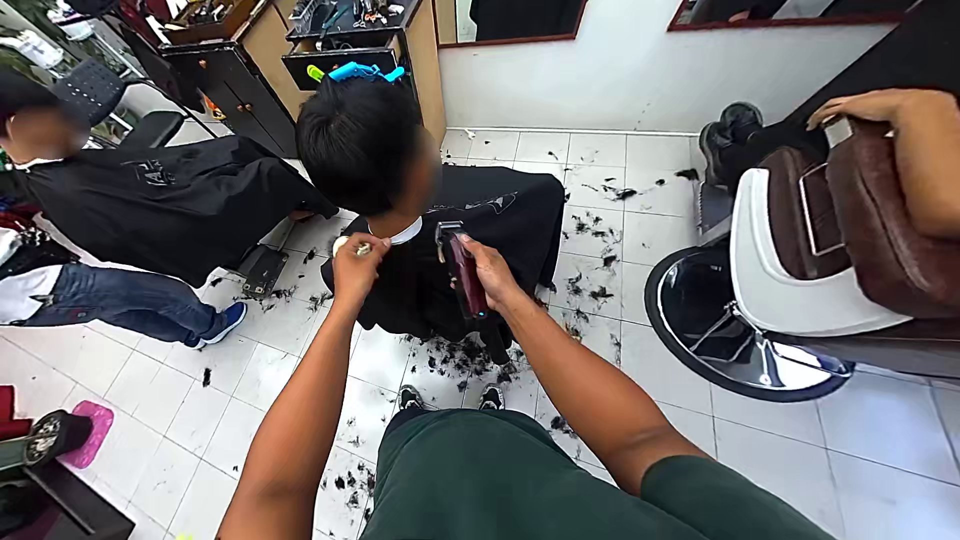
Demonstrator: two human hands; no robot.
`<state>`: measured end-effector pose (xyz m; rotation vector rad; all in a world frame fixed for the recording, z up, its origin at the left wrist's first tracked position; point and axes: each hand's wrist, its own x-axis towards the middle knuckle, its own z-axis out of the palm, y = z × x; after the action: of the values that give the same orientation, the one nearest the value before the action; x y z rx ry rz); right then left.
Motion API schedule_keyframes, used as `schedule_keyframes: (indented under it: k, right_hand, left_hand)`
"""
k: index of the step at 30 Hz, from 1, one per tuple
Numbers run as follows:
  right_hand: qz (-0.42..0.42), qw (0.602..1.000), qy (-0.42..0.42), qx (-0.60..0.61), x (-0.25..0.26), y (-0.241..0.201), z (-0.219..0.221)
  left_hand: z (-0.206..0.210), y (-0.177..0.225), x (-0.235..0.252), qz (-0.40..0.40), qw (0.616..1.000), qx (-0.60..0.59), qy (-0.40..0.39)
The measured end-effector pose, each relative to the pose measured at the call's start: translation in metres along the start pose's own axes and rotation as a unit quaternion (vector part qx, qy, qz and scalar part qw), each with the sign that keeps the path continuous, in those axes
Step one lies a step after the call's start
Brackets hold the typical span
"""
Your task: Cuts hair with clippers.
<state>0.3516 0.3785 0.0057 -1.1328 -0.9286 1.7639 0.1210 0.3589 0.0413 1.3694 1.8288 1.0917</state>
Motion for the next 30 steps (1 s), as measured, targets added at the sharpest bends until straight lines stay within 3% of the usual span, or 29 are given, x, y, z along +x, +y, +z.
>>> schedule_keyframes:
  k: [2, 6, 30]
  right_hand:
    - [-0.017, 1.0, -0.022, -0.004, 0.015, -0.002, 0.018]
    - [-0.014, 0.998, -0.057, -0.027, 0.033, -0.009, 0.043]
    - [-0.028, 0.997, -0.066, -0.038, 0.037, -0.013, 0.056]
  left_hand:
    - [0.006, -0.01, 0.017, -0.016, 0.997, -0.023, 0.066]
    - [0.02, -0.017, 0.029, -0.05, 0.993, -0.036, 0.097]
    - [0.018, -0.02, 0.033, -0.064, 0.993, -0.065, 0.072]
